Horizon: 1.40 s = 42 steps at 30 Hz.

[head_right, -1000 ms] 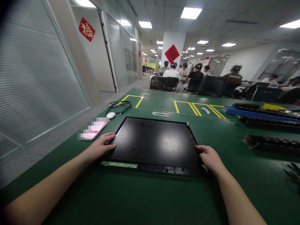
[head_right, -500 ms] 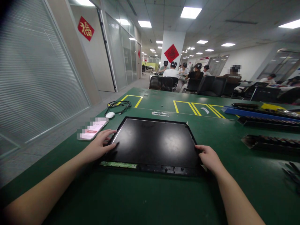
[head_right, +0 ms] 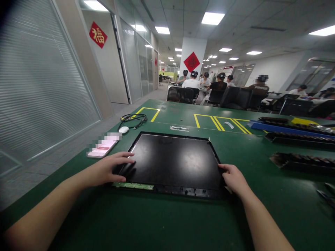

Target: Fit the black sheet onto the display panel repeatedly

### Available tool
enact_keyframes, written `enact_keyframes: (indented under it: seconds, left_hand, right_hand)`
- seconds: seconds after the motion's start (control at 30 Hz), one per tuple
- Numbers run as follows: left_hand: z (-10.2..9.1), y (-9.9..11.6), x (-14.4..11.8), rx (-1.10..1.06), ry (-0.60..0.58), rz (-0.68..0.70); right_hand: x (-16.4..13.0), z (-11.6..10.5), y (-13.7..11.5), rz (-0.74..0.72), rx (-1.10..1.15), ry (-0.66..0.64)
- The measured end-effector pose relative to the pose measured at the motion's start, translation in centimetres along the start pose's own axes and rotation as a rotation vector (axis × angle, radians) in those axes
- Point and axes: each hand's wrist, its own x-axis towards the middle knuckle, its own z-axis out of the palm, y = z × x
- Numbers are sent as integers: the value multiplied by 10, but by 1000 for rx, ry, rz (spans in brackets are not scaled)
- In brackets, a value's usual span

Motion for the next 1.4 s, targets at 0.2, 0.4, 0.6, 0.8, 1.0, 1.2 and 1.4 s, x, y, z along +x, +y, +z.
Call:
enact_keyframes:
  seconds: [0.2, 0.4, 0.6, 0.8, 1.0, 1.2, 1.4]
  left_hand:
    - [-1, -2, 1, -56, 8, 28]
    - [0, -7, 1, 44, -39, 104]
    - [0, -6, -1, 57, -37, 179]
    - [-1, -5, -1, 65, -27, 204]
    - [0, -6, -1, 84, -22, 224]
    - [1, -8, -1, 94, -25, 241]
    - [2, -6, -1, 97, -33, 236]
  right_hand:
    - [2, 2, 4, -42, -7, 48]
    - [7, 3, 5, -18, -55, 50]
    - [6, 2, 4, -11, -68, 32]
    - [6, 3, 7, -12, -51, 62]
    - [7, 3, 8, -17, -18, 34]
    - [7, 3, 8, -21, -30, 46]
    - [8, 4, 10, -21, -6, 29]
